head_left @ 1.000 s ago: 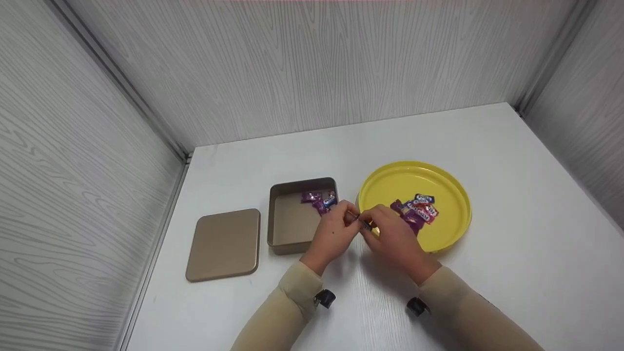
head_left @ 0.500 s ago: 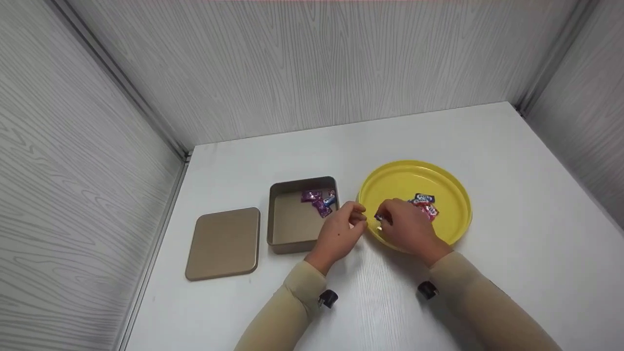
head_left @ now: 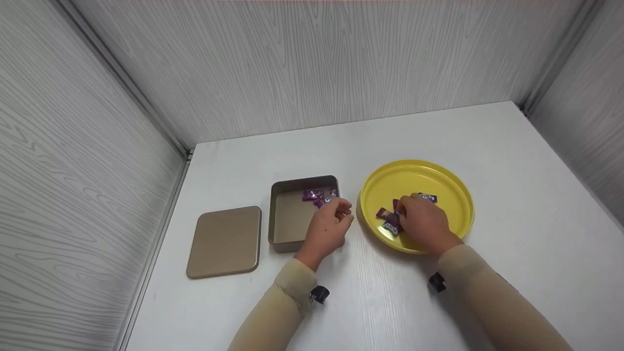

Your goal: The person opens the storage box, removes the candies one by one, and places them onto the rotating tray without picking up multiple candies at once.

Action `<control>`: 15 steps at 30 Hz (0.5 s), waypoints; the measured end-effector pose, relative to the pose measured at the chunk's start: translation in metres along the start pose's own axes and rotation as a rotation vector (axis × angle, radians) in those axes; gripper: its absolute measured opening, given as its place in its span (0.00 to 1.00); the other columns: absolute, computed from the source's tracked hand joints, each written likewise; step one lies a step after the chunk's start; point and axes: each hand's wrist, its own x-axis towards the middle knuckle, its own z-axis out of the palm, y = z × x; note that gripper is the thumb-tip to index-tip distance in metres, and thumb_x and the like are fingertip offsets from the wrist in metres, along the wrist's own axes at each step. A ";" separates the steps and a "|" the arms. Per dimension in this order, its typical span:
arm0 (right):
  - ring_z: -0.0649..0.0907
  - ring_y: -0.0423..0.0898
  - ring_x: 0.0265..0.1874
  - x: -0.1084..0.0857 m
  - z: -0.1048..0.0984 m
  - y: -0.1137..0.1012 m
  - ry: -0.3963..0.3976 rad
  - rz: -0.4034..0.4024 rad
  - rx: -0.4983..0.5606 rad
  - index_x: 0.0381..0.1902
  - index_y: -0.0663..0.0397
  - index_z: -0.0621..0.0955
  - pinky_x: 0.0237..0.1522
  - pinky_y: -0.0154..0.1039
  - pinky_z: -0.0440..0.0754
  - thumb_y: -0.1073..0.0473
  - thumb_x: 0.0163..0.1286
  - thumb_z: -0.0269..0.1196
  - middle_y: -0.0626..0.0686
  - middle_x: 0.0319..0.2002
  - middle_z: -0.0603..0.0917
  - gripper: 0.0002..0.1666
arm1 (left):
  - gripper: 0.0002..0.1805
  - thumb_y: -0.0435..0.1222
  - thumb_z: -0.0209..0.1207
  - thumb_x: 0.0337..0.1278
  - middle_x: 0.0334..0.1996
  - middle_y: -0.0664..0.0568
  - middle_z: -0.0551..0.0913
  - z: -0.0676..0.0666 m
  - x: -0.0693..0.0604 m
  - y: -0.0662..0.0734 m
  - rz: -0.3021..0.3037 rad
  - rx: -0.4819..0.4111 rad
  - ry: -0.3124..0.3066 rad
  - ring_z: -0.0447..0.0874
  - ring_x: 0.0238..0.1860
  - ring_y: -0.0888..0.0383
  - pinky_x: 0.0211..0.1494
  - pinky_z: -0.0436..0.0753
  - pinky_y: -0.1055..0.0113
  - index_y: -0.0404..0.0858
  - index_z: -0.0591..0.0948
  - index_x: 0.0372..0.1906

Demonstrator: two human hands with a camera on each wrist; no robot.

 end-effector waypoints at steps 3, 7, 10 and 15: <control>0.78 0.51 0.36 -0.002 -0.001 0.001 0.012 0.002 0.005 0.45 0.54 0.82 0.39 0.49 0.78 0.60 0.70 0.59 0.52 0.38 0.77 0.09 | 0.12 0.38 0.59 0.67 0.43 0.60 0.81 -0.007 0.005 -0.004 -0.015 0.023 0.017 0.78 0.45 0.62 0.50 0.79 0.63 0.46 0.80 0.53; 0.77 0.51 0.36 -0.005 -0.001 0.002 0.029 0.003 0.030 0.46 0.53 0.82 0.41 0.49 0.78 0.58 0.70 0.59 0.52 0.40 0.78 0.10 | 0.14 0.39 0.58 0.68 0.46 0.56 0.80 -0.019 0.013 -0.014 -0.055 0.068 0.036 0.77 0.47 0.60 0.53 0.79 0.61 0.43 0.79 0.56; 0.77 0.50 0.37 -0.008 -0.001 0.003 0.038 0.001 0.038 0.47 0.54 0.82 0.41 0.50 0.78 0.58 0.70 0.58 0.52 0.41 0.78 0.11 | 0.17 0.39 0.58 0.69 0.49 0.52 0.79 -0.027 0.020 -0.024 -0.093 0.128 0.040 0.78 0.48 0.57 0.54 0.79 0.59 0.40 0.78 0.59; 0.77 0.50 0.37 -0.011 -0.001 0.004 0.038 0.009 0.052 0.47 0.53 0.82 0.42 0.49 0.78 0.56 0.71 0.58 0.52 0.41 0.78 0.11 | 0.22 0.38 0.57 0.69 0.55 0.50 0.77 -0.032 0.032 -0.036 -0.148 0.274 -0.006 0.79 0.52 0.54 0.57 0.78 0.57 0.42 0.76 0.66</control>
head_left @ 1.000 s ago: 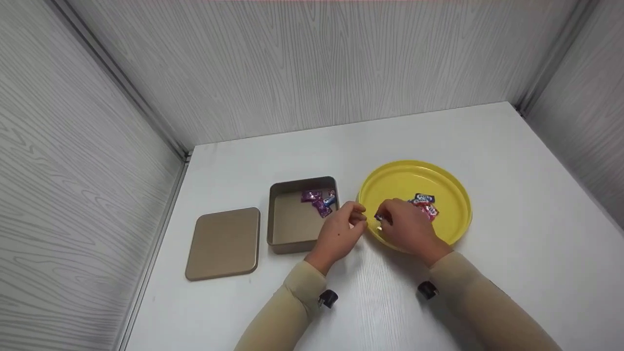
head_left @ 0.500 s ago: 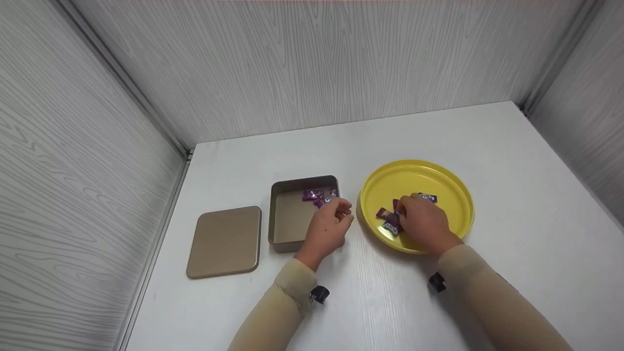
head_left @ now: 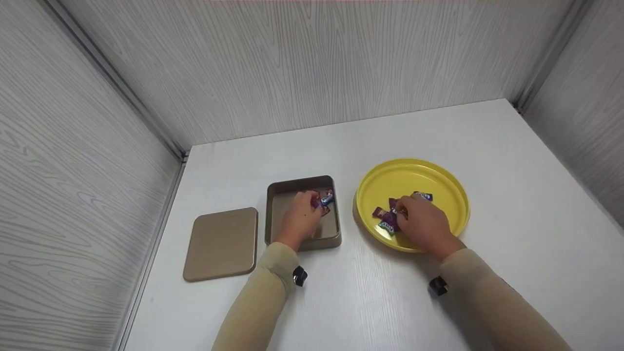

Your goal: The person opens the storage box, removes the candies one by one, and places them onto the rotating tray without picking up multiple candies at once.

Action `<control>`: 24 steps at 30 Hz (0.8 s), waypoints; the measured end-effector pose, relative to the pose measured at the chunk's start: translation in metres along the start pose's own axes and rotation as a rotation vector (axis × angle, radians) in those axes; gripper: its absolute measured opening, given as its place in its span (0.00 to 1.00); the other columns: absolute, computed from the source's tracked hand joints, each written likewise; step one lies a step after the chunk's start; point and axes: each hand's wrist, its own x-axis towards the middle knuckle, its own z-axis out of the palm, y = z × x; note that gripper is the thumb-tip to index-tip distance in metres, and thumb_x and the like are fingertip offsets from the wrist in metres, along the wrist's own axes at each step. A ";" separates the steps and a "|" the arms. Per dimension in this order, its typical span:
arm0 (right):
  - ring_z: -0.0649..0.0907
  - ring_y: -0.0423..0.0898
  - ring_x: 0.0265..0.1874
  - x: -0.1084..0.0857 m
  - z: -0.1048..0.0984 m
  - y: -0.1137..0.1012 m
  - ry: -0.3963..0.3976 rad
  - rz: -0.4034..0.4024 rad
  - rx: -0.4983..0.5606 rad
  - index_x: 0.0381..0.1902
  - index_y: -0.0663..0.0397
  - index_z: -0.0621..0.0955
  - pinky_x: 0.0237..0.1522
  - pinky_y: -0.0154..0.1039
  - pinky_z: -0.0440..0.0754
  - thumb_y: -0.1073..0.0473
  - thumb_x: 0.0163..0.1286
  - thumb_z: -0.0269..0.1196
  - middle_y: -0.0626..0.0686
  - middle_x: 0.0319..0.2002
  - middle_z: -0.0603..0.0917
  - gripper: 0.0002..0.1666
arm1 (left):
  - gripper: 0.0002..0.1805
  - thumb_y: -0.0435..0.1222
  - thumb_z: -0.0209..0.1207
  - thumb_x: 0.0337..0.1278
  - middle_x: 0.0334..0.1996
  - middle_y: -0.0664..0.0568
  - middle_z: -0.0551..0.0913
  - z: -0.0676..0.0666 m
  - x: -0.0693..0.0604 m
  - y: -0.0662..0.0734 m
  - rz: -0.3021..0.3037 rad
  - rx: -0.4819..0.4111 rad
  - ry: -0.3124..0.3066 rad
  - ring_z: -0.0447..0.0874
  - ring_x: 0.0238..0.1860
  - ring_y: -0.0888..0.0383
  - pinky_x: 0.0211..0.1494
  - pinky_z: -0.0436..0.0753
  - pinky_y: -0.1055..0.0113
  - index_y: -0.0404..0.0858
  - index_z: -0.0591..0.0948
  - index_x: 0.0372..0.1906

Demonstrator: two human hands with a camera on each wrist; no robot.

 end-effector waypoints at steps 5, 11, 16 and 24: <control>0.77 0.50 0.38 -0.003 0.000 0.000 0.009 -0.006 0.015 0.47 0.52 0.82 0.44 0.49 0.79 0.56 0.71 0.59 0.52 0.42 0.79 0.11 | 0.25 0.36 0.58 0.68 0.64 0.50 0.74 0.003 0.015 0.000 0.054 0.149 -0.078 0.74 0.62 0.50 0.66 0.72 0.54 0.41 0.75 0.69; 0.78 0.51 0.41 -0.003 0.002 -0.005 -0.007 -0.015 0.028 0.48 0.52 0.82 0.49 0.51 0.79 0.56 0.71 0.59 0.53 0.44 0.80 0.11 | 0.28 0.35 0.56 0.69 0.71 0.50 0.71 0.010 0.021 0.003 0.074 0.324 -0.113 0.68 0.70 0.47 0.70 0.69 0.51 0.46 0.73 0.72; 0.78 0.51 0.42 -0.002 0.003 -0.007 -0.018 -0.012 0.032 0.46 0.51 0.81 0.50 0.51 0.79 0.56 0.70 0.60 0.52 0.45 0.81 0.10 | 0.27 0.33 0.57 0.67 0.66 0.43 0.76 0.015 0.024 0.002 0.075 0.380 -0.131 0.73 0.67 0.46 0.68 0.71 0.50 0.40 0.74 0.70; 0.80 0.52 0.44 -0.004 0.001 -0.009 0.007 -0.058 0.038 0.44 0.51 0.82 0.50 0.53 0.79 0.57 0.69 0.59 0.53 0.45 0.82 0.09 | 0.16 0.30 0.58 0.65 0.56 0.44 0.81 0.016 0.023 -0.002 0.096 0.447 -0.086 0.81 0.57 0.47 0.60 0.79 0.51 0.37 0.80 0.57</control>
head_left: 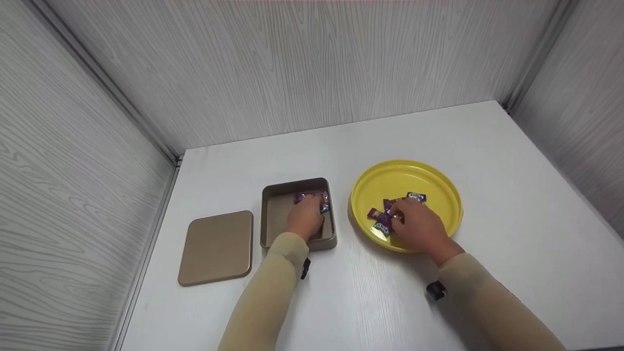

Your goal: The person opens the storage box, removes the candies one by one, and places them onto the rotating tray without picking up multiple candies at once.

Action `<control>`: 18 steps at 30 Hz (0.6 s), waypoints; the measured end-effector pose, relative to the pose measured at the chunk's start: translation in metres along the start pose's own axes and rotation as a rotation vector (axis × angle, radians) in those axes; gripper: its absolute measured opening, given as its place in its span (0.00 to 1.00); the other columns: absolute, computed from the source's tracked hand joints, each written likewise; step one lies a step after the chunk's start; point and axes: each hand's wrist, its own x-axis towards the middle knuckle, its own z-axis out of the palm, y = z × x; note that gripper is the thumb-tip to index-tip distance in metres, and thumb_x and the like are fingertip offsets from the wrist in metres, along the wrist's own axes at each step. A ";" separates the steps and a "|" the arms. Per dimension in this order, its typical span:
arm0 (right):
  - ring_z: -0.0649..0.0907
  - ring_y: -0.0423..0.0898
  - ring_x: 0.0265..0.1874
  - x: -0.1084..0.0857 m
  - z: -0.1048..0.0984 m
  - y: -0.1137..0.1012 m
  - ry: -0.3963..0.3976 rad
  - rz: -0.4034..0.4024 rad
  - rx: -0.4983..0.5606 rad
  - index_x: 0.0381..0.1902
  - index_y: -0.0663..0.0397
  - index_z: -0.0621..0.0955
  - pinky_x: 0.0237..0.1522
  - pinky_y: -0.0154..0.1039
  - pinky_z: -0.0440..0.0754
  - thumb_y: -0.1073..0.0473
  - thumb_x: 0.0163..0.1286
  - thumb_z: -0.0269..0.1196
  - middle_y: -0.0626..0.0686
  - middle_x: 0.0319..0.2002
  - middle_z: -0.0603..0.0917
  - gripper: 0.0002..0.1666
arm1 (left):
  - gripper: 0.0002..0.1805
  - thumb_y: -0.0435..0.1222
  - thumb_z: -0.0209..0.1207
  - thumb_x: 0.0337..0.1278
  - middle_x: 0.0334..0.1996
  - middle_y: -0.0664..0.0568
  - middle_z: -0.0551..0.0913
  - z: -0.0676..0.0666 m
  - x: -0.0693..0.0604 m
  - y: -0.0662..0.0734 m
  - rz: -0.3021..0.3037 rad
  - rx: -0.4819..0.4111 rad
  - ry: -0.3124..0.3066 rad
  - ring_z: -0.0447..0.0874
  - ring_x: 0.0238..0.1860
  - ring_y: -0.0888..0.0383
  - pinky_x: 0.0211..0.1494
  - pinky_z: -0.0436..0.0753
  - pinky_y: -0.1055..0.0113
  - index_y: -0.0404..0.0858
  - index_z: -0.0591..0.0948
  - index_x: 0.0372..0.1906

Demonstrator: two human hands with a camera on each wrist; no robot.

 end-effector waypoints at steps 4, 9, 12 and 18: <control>0.81 0.53 0.46 -0.001 0.000 -0.002 0.024 -0.038 0.014 0.42 0.51 0.82 0.50 0.54 0.79 0.59 0.67 0.59 0.53 0.45 0.82 0.08 | 0.09 0.31 0.57 0.67 0.50 0.45 0.84 -0.001 -0.003 -0.001 0.002 0.057 0.017 0.84 0.51 0.46 0.55 0.82 0.51 0.37 0.82 0.48; 0.81 0.54 0.52 -0.001 0.001 -0.003 0.005 -0.037 0.031 0.41 0.49 0.82 0.55 0.56 0.77 0.58 0.68 0.59 0.54 0.48 0.82 0.07 | 0.08 0.32 0.53 0.72 0.44 0.46 0.86 0.001 -0.005 -0.003 -0.013 0.046 0.004 0.86 0.44 0.46 0.47 0.84 0.49 0.38 0.82 0.43; 0.80 0.55 0.54 -0.001 0.002 -0.004 -0.007 -0.028 0.037 0.42 0.48 0.82 0.57 0.56 0.77 0.57 0.69 0.60 0.54 0.50 0.82 0.07 | 0.04 0.33 0.57 0.69 0.41 0.48 0.86 0.001 -0.006 -0.005 -0.018 0.015 -0.001 0.86 0.42 0.48 0.45 0.84 0.50 0.40 0.81 0.43; 0.79 0.51 0.45 -0.003 0.002 -0.009 -0.009 -0.025 0.051 0.41 0.48 0.82 0.50 0.51 0.77 0.57 0.69 0.61 0.51 0.44 0.81 0.06 | 0.10 0.36 0.61 0.67 0.41 0.48 0.85 0.000 -0.009 -0.008 -0.016 -0.038 -0.027 0.84 0.41 0.50 0.46 0.82 0.51 0.41 0.78 0.49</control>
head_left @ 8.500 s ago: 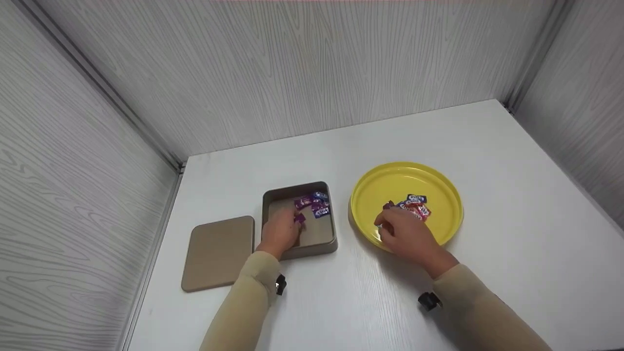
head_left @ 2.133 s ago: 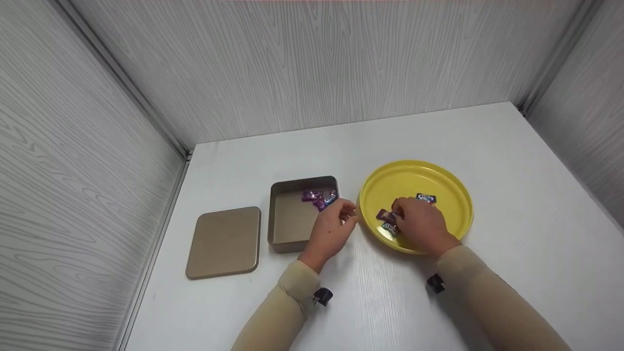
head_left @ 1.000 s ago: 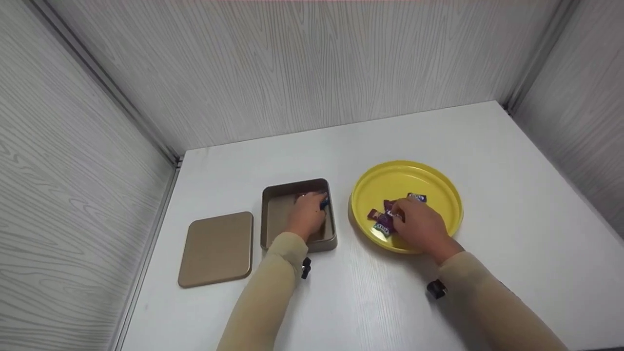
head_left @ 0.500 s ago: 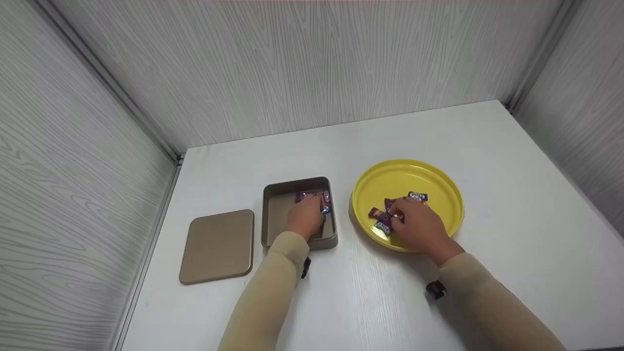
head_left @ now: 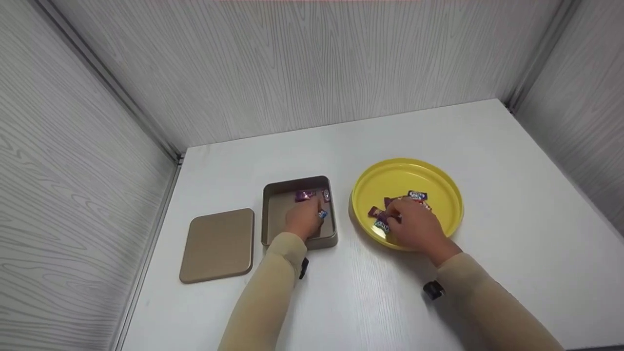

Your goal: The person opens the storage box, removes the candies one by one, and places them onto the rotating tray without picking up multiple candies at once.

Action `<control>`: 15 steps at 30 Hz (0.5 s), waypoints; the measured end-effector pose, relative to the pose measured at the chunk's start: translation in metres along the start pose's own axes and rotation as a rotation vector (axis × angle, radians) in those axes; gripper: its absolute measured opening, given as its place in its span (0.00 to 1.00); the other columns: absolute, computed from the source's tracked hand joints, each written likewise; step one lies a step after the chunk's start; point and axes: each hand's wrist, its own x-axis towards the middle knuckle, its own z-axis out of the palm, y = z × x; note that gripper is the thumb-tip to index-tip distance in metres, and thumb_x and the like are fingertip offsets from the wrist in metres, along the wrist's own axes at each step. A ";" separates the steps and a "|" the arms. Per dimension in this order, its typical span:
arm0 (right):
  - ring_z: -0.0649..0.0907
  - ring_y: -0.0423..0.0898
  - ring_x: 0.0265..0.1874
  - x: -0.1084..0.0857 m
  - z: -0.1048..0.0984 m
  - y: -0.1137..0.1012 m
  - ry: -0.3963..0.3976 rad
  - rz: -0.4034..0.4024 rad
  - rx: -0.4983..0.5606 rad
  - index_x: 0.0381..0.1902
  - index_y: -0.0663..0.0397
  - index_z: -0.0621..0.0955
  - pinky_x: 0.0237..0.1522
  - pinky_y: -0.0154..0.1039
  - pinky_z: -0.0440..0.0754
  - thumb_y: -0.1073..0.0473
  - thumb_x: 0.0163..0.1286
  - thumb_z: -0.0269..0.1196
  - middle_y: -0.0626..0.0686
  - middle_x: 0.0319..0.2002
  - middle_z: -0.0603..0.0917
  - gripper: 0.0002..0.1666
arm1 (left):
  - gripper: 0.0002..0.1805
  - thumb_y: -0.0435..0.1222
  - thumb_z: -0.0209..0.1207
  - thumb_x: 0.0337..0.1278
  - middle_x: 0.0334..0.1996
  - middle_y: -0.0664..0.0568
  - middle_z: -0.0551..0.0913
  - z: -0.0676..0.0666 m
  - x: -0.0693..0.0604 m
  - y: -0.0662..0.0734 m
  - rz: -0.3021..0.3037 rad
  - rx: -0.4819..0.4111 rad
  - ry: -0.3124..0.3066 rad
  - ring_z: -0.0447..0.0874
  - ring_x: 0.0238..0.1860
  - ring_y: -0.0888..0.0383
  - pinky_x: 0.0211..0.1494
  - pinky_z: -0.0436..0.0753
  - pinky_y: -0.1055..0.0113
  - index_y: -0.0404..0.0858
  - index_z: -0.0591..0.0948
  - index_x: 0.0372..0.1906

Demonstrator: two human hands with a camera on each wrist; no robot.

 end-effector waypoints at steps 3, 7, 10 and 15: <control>0.77 0.50 0.40 0.000 0.001 -0.003 -0.004 -0.007 -0.002 0.40 0.48 0.82 0.46 0.48 0.77 0.57 0.68 0.61 0.49 0.41 0.80 0.05 | 0.12 0.36 0.62 0.66 0.42 0.47 0.85 0.000 -0.002 -0.001 0.000 -0.012 -0.013 0.84 0.42 0.50 0.47 0.82 0.51 0.41 0.77 0.52; 0.77 0.49 0.37 -0.002 0.004 -0.007 0.005 -0.018 0.006 0.40 0.49 0.82 0.42 0.46 0.76 0.57 0.67 0.62 0.49 0.37 0.79 0.06 | 0.13 0.36 0.64 0.65 0.42 0.49 0.85 0.000 -0.004 -0.003 0.001 -0.037 -0.017 0.84 0.42 0.50 0.48 0.81 0.52 0.41 0.78 0.52; 0.76 0.49 0.36 -0.004 0.006 -0.010 0.016 -0.035 0.025 0.41 0.50 0.82 0.40 0.45 0.76 0.57 0.67 0.63 0.49 0.36 0.78 0.06 | 0.10 0.36 0.64 0.65 0.39 0.51 0.84 0.000 -0.005 -0.005 -0.003 -0.063 -0.027 0.82 0.40 0.52 0.47 0.80 0.53 0.42 0.79 0.48; 0.77 0.48 0.38 -0.008 0.011 -0.016 0.040 -0.066 0.065 0.42 0.51 0.83 0.44 0.47 0.78 0.59 0.66 0.62 0.49 0.38 0.80 0.08 | 0.03 0.36 0.58 0.70 0.34 0.54 0.80 -0.002 -0.007 -0.009 0.000 -0.109 -0.023 0.78 0.36 0.55 0.43 0.79 0.56 0.43 0.77 0.44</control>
